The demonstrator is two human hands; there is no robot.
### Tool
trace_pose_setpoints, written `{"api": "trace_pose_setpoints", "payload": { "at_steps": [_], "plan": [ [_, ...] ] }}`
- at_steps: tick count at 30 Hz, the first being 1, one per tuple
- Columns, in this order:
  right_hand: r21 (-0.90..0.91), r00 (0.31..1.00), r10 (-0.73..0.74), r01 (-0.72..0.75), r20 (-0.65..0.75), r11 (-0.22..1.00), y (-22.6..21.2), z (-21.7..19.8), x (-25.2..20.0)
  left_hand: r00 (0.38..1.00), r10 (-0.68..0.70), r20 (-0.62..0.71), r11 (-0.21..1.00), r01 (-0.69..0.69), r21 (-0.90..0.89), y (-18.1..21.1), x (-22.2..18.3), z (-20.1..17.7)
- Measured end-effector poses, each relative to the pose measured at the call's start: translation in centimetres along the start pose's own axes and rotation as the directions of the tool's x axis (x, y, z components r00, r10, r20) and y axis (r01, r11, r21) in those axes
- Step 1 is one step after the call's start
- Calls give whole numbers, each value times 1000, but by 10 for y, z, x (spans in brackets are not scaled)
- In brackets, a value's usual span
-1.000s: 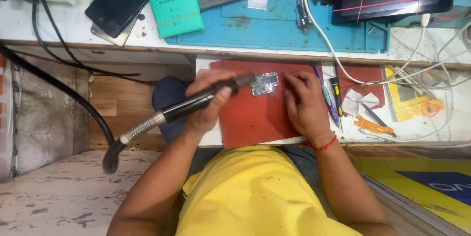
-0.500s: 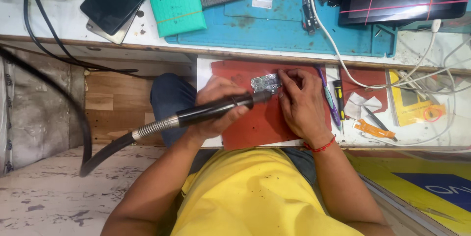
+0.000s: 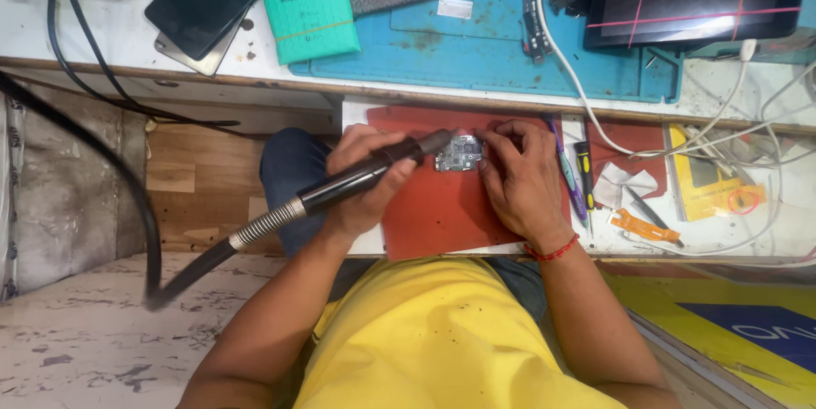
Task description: The person scrapes a small circuit board with a metal tool, then uses a hot air gun to heat the board. The work is performed on a red mat on a cluttered workbench.
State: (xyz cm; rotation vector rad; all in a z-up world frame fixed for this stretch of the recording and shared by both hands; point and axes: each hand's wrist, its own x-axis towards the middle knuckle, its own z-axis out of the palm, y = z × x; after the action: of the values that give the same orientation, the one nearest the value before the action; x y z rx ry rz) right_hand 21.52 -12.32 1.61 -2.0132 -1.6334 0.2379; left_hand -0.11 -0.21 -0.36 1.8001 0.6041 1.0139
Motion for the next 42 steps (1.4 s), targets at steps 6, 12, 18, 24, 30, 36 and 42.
{"api": "trace_pose_setpoints", "payload": {
  "at_steps": [6, 12, 18, 24, 30, 36, 42],
  "plan": [
    [11, 999, -18, 18, -45, 1000, -5, -7, 6, 999, 26, 23, 1000, -26, -14, 3, 6, 1],
    [22, 999, 37, -37, -1, 999, 0, -2, -3, 1000, -4, 24, 1000, 4, 16, -12, -9, 2],
    [41, 998, 39, -37, -49, 998, -6, -7, 6, 998, 60, 5, 998, -59, -19, -3, 4, 6],
    [34, 998, 70, -70, -5, 997, -5, -7, 1, 998, 46, 50, 998, -44, -44, -1, 2, 3],
    [30, 995, 95, -95, 13, 995, -1, -4, 3, 999, 28, 37, 997, -25, -75, -4, 3, 3],
    [23, 997, 76, -76, -11, 997, -3, -4, 5, 999, 20, 37, 998, -18, -53, -6, 2, 2],
    [26, 998, 51, -50, -31, 998, -2, -2, 5, 999, 0, 34, 990, 5, -142, -10, 0, 5]
  ]
}}
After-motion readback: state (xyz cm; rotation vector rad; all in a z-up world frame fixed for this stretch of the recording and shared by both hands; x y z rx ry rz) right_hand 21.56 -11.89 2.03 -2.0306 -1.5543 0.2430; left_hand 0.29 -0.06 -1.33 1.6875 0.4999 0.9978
